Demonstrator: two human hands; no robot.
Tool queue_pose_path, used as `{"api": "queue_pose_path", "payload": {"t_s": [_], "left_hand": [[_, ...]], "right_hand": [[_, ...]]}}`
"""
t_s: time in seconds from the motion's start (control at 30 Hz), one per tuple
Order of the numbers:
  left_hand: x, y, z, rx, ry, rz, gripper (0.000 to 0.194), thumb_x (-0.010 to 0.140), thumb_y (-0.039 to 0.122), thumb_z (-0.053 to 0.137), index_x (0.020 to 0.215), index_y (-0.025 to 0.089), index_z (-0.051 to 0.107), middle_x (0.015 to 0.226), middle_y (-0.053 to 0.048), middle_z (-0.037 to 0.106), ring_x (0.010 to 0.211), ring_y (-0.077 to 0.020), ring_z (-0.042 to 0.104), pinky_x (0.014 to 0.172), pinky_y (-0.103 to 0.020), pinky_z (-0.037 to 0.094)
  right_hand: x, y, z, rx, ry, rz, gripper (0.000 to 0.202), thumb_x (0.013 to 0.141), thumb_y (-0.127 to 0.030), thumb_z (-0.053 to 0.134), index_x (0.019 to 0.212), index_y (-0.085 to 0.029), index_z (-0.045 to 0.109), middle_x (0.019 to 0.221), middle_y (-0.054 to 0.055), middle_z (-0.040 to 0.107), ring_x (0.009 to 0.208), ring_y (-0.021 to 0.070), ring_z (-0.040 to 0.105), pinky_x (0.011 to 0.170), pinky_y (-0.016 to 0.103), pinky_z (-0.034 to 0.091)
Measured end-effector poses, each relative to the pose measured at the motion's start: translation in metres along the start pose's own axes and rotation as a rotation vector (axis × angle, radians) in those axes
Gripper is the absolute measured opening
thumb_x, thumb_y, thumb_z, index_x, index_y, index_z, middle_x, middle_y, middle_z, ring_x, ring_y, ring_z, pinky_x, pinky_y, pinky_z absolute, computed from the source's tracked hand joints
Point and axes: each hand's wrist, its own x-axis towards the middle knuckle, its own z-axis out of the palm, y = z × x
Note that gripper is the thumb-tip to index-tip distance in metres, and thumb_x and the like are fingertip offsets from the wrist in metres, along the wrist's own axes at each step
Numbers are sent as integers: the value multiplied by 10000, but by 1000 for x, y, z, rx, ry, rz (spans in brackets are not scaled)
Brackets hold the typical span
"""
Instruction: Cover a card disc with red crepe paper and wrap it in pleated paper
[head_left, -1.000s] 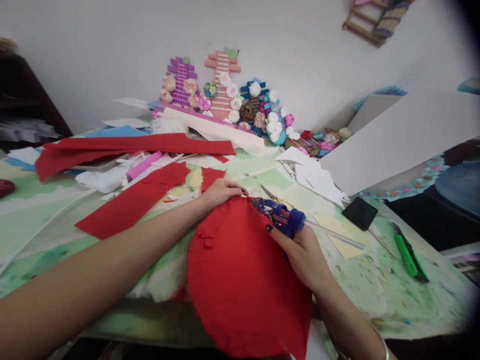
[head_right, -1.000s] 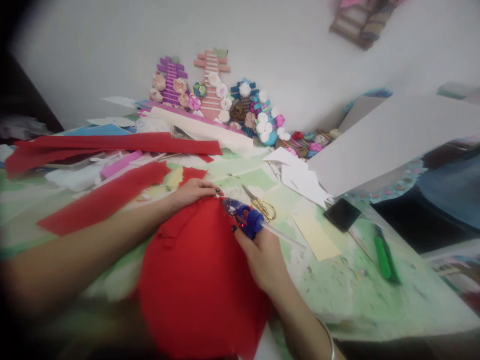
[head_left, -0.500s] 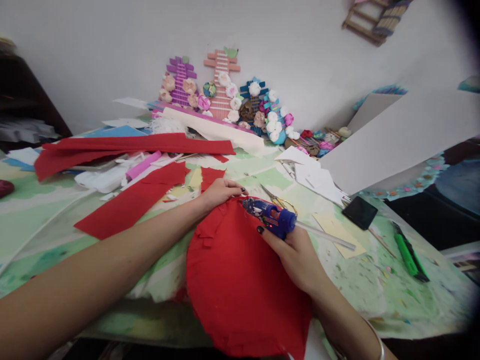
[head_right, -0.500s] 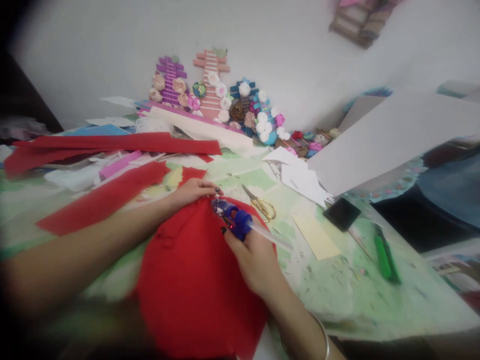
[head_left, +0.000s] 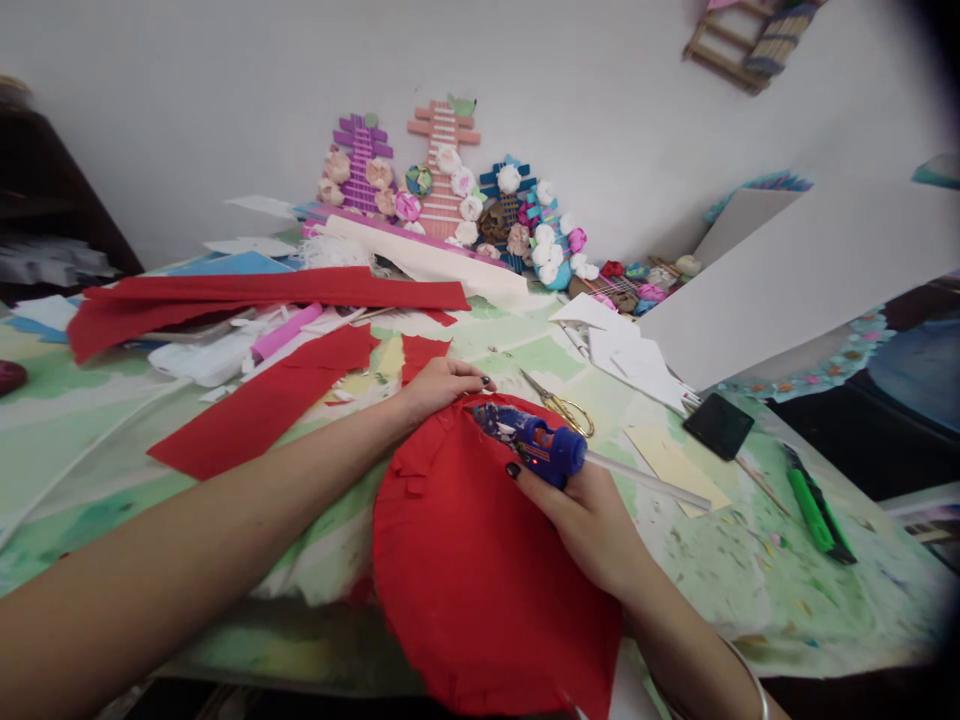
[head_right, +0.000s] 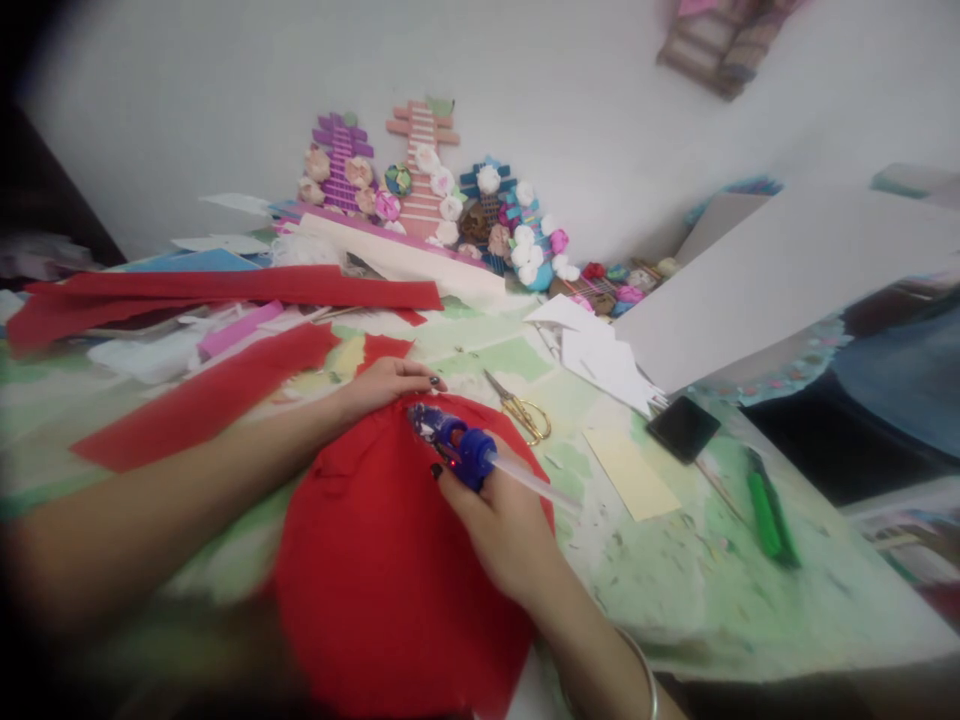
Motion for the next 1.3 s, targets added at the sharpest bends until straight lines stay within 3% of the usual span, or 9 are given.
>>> {"api": "queue_pose_path", "payload": {"t_s": [0.23,0.33,0.5,0.73,0.87,0.93,1.03,1.13,1.3], "left_hand": [[-10,7,1,-8,11,-88,118,726,154,617,724,135,734,570,0,643,496,-87,513,501,-187,383],[-16,10,1,-19,-11,-124,97,732,164,635,709,133,723,582,-8,645,511,-93,530,517,-191,402],[-18,12,-7,-56,-89,-150,79,705,186,686,746,130,724,716,-59,705,623,-135,621,618,-236,473],[-17,13,-24,-11,-218,-158,118,677,205,733,777,144,743,689,-49,693,582,-108,591,542,-199,438],[-15,11,-24,-16,-173,-144,144,675,225,757,777,124,738,698,-54,689,581,-97,580,533,-192,417],[-15,10,-23,-30,-174,-160,167,669,224,766,793,117,735,727,-66,698,615,-110,603,578,-207,443],[-17,12,-21,-43,-169,-175,184,669,220,771,817,116,734,768,-76,709,648,-120,621,619,-221,460],[-21,16,-18,-53,-151,-174,160,682,197,763,818,118,733,735,-57,701,599,-94,592,575,-202,436],[-27,21,-10,-101,-132,-214,126,716,156,725,838,125,723,738,-52,704,595,-99,604,563,-199,447]], "right_hand": [[-6,8,-15,20,280,60,310,816,-464,590,936,-186,655,850,47,699,759,222,612,659,320,463],[-10,17,-33,-73,425,104,332,816,-512,569,753,-190,621,652,40,647,601,197,579,564,307,428],[-1,44,-81,-645,641,202,283,788,-487,564,805,-205,569,556,27,559,519,209,529,514,312,360],[18,87,-128,-1094,221,310,191,789,-341,538,678,-195,592,701,156,608,653,277,600,548,347,378],[27,60,-117,-1179,278,278,245,779,-309,530,905,-163,681,996,243,622,911,409,583,659,466,413],[40,34,-100,-1027,332,32,255,785,-225,511,969,-170,680,1067,198,627,951,346,582,762,474,427],[69,3,-68,-502,5,-365,234,813,-207,479,954,-213,667,1021,76,667,950,211,603,845,358,450],[100,-1,-40,-260,-102,-300,221,838,-225,450,885,-180,661,903,58,693,863,175,623,802,317,463],[123,22,-18,92,-261,-30,269,840,-349,497,793,-155,677,759,45,689,649,133,598,581,240,441]]}}
